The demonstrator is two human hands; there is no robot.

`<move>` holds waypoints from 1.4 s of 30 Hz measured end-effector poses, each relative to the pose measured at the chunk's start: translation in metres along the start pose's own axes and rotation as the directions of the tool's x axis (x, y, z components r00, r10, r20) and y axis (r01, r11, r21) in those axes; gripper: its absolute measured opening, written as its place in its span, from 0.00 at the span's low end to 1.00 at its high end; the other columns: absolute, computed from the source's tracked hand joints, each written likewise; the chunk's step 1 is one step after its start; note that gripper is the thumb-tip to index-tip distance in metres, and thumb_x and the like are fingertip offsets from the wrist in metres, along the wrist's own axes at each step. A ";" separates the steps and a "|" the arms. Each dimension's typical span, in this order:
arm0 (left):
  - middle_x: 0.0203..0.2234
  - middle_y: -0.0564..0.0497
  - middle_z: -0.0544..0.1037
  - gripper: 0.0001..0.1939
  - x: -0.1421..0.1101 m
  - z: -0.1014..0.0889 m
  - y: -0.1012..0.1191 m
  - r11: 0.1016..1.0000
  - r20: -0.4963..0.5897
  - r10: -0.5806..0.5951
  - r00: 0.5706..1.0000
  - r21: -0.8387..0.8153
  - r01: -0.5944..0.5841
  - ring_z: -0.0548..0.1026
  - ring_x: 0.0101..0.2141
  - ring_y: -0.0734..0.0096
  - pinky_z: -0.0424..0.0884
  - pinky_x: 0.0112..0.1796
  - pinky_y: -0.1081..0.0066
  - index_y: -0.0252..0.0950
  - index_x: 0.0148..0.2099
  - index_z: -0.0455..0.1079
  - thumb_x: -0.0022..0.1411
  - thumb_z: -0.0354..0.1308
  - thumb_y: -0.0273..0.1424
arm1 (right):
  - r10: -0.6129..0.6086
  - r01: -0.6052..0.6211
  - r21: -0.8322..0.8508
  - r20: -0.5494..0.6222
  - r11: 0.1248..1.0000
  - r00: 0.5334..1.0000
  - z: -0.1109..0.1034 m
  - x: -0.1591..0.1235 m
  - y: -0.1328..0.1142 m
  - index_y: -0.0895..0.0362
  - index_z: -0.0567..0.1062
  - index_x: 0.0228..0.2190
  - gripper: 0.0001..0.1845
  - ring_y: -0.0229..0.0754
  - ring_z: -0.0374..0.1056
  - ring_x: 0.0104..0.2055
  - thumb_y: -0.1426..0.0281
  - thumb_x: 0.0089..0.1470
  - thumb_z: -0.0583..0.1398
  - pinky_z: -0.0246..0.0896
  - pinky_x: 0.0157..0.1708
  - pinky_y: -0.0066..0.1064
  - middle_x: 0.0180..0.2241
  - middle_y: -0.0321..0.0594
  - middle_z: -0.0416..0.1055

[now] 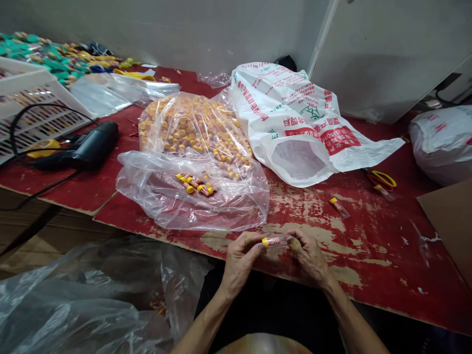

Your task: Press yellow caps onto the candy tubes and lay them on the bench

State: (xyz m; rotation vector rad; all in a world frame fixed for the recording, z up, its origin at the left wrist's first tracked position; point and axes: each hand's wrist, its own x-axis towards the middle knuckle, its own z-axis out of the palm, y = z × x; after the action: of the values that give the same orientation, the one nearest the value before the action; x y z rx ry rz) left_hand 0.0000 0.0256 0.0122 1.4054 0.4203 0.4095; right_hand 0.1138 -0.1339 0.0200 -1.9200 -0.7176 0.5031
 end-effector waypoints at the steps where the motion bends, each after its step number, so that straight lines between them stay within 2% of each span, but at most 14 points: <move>1: 0.32 0.52 0.75 0.05 0.001 0.000 0.000 1.000 -0.008 0.004 1.000 0.003 -0.004 0.73 0.33 0.71 0.68 0.37 0.74 0.38 0.36 0.77 0.55 0.62 0.32 | -0.005 0.005 0.018 0.019 1.000 1.000 -0.001 0.000 -0.001 0.57 0.70 0.34 0.18 0.35 0.57 0.24 0.55 0.57 0.53 0.51 0.23 0.25 0.26 0.34 0.64; 3: 0.31 0.52 0.75 0.05 0.001 0.000 0.000 1.000 -0.018 0.015 1.000 0.011 -0.015 0.73 0.34 0.71 0.68 0.37 0.74 0.38 0.35 0.77 0.55 0.62 0.32 | -0.013 0.012 0.014 0.053 1.000 0.999 -0.001 0.000 -0.002 0.57 0.70 0.36 0.17 0.35 0.58 0.24 0.56 0.57 0.54 0.51 0.23 0.25 0.27 0.34 0.64; 6: 0.30 0.52 0.76 0.04 0.002 0.002 0.000 0.999 -0.026 0.045 0.999 0.017 -0.044 0.73 0.32 0.71 0.68 0.36 0.74 0.39 0.34 0.78 0.55 0.63 0.32 | -0.005 0.006 -0.078 0.008 0.997 1.000 -0.001 0.002 -0.001 0.57 0.65 0.21 0.23 0.34 0.51 0.20 0.54 0.59 0.50 0.44 0.20 0.26 0.18 0.31 0.54; 8: 0.29 0.52 0.76 0.04 0.003 0.003 0.001 0.998 -0.044 0.058 0.997 0.023 -0.057 0.73 0.32 0.71 0.69 0.35 0.74 0.39 0.34 0.78 0.54 0.63 0.32 | -0.003 0.000 -0.101 -0.024 0.995 1.000 -0.001 0.003 -0.001 0.56 0.64 0.19 0.26 0.34 0.50 0.20 0.54 0.60 0.47 0.44 0.20 0.27 0.17 0.31 0.52; 10: 0.29 0.51 0.76 0.04 0.003 0.003 0.000 0.998 -0.074 0.055 0.996 0.030 -0.053 0.73 0.32 0.71 0.69 0.36 0.73 0.39 0.33 0.78 0.54 0.63 0.32 | -0.009 0.009 -0.069 -0.009 0.998 1.000 -0.001 0.003 -0.001 0.57 0.70 0.27 0.21 0.36 0.57 0.24 0.55 0.59 0.49 0.50 0.23 0.26 0.22 0.34 0.60; 13: 0.30 0.51 0.77 0.05 0.004 0.002 0.000 0.999 -0.101 0.045 0.994 0.029 -0.042 0.73 0.33 0.70 0.69 0.37 0.72 0.39 0.34 0.78 0.53 0.63 0.32 | -0.027 0.027 -0.003 0.027 1.000 0.999 0.000 0.001 -0.002 0.57 0.71 0.39 0.17 0.38 0.61 0.29 0.57 0.56 0.55 0.56 0.28 0.26 0.30 0.37 0.67; 18: 0.29 0.50 0.76 0.04 0.003 0.003 -0.001 0.996 -0.054 0.085 0.995 0.026 -0.084 0.73 0.31 0.70 0.70 0.33 0.73 0.39 0.32 0.78 0.53 0.64 0.32 | -0.050 0.047 -0.040 -0.060 0.998 0.997 0.005 0.000 0.002 0.57 0.67 0.22 0.22 0.35 0.54 0.21 0.56 0.60 0.49 0.50 0.22 0.26 0.18 0.32 0.58; 23: 0.29 0.51 0.76 0.05 0.005 0.001 -0.002 1.000 -0.142 0.025 0.990 -0.005 -0.026 0.73 0.33 0.69 0.69 0.37 0.72 0.38 0.32 0.77 0.53 0.64 0.33 | -0.080 0.081 -0.037 0.037 0.996 0.996 0.002 -0.004 -0.002 0.55 0.70 0.46 0.19 0.39 0.66 0.33 0.58 0.58 0.53 0.61 0.33 0.28 0.37 0.40 0.71; 26: 0.28 0.52 0.74 0.07 0.002 0.004 -0.001 0.997 -0.106 -0.048 0.993 -0.069 0.041 0.73 0.30 0.71 0.70 0.34 0.72 0.36 0.32 0.76 0.52 0.64 0.34 | -0.073 0.081 -0.097 0.077 0.992 0.994 0.004 -0.007 -0.003 0.55 0.73 0.39 0.15 0.41 0.67 0.34 0.59 0.58 0.53 0.62 0.34 0.28 0.33 0.39 0.72; 30: 0.28 0.51 0.73 0.08 0.000 0.010 0.001 0.994 -0.024 -0.081 0.996 -0.072 0.079 0.73 0.27 0.71 0.69 0.31 0.71 0.36 0.33 0.76 0.53 0.62 0.36 | -0.034 0.031 -0.083 -0.030 0.996 0.999 0.009 -0.007 0.001 0.56 0.73 0.29 0.20 0.40 0.65 0.24 0.54 0.58 0.51 0.59 0.25 0.28 0.22 0.36 0.70; 33: 0.31 0.49 0.75 0.09 0.009 0.000 0.008 0.992 -0.041 0.061 0.997 0.111 -0.056 0.74 0.31 0.68 0.69 0.35 0.69 0.37 0.36 0.76 0.57 0.59 0.35 | 0.006 -0.013 -0.051 -0.136 0.999 0.991 -0.001 -0.005 0.009 0.56 0.74 0.30 0.21 0.42 0.67 0.27 0.53 0.56 0.53 0.60 0.25 0.29 0.25 0.37 0.72; 36: 0.33 0.48 0.75 0.09 0.029 -0.035 0.018 0.886 -0.202 0.301 0.932 0.421 -0.195 0.73 0.37 0.64 0.68 0.40 0.66 0.38 0.38 0.75 0.60 0.54 0.33 | 0.073 -0.113 -0.083 -0.379 0.990 0.923 -0.027 0.003 0.025 0.56 0.73 0.36 0.21 0.43 0.66 0.27 0.51 0.54 0.54 0.60 0.26 0.31 0.29 0.40 0.73; 39: 0.34 0.46 0.75 0.11 0.061 -0.085 0.023 0.649 -0.259 0.460 0.850 0.751 -0.122 0.72 0.38 0.58 0.67 0.43 0.61 0.38 0.39 0.74 0.59 0.51 0.31 | 0.082 -0.263 -0.250 -0.562 0.932 0.823 -0.056 0.010 0.047 0.57 0.73 0.37 0.24 0.46 0.66 0.28 0.50 0.53 0.52 0.60 0.28 0.34 0.30 0.42 0.73; 42: 0.44 0.39 0.74 0.18 0.098 -0.126 0.018 0.293 -0.126 0.456 0.881 0.956 -0.015 0.69 0.46 0.50 0.64 0.47 0.55 0.34 0.42 0.73 0.54 0.46 0.21 | 0.029 -0.371 -0.445 -0.608 0.815 0.793 -0.073 0.011 0.067 0.57 0.72 0.38 0.23 0.50 0.68 0.33 0.53 0.56 0.48 0.60 0.30 0.37 0.36 0.46 0.73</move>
State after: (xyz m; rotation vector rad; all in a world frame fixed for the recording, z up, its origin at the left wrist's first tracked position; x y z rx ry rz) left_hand 0.0192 0.1856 0.0115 2.6270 0.8636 0.7728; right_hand 0.1848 -0.1967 -0.0097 -2.5377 -0.2393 -0.2158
